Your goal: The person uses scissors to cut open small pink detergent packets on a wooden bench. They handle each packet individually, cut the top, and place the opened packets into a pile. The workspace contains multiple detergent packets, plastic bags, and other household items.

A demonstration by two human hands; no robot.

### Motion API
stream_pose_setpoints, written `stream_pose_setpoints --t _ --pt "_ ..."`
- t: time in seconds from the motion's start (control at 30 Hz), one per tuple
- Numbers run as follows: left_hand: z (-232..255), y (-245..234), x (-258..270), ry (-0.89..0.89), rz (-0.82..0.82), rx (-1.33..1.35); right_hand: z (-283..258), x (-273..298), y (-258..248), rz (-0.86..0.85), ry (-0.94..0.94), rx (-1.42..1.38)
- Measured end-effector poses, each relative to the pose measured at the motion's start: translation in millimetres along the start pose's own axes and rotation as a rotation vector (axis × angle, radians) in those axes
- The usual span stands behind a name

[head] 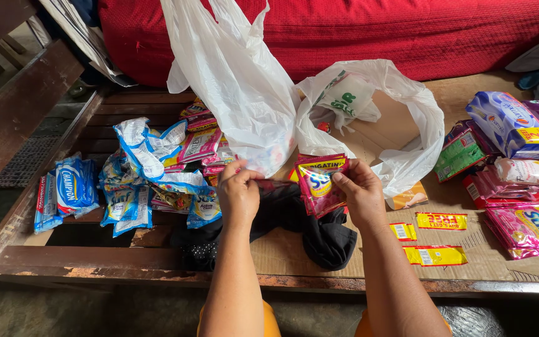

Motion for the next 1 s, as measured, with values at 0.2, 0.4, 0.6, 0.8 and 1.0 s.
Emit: stream_pose_setpoints --t 0.2,0.4,0.6,0.8,1.0 --pt "6 -11 -9 -0.155 0.078 0.243 -13 4 1 -0.009 -0.026 -0.108" --pt "3 4 3 -0.303 -0.070 0.417 -25 12 9 -0.073 0.080 -0.211" --pt "-9 17 18 -0.653 -0.285 0.557 -11 4 3 -0.168 0.091 -0.266" --pt "-1 20 14 -0.753 -0.307 1.005 -3 -1 -9 -0.139 0.096 -0.243" --pt "16 5 5 -0.250 -0.385 0.504 -4 -1 -7 -0.128 0.095 -0.237"
Point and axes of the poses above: each hand's wrist, its own x-axis away from the middle knuckle, its own y-axis out of the palm, z = x × y, the point moved 3 cm from there along -x, towards the middle knuckle, and after that the axes turned 12 degrees about z, right-handed, at the moved point
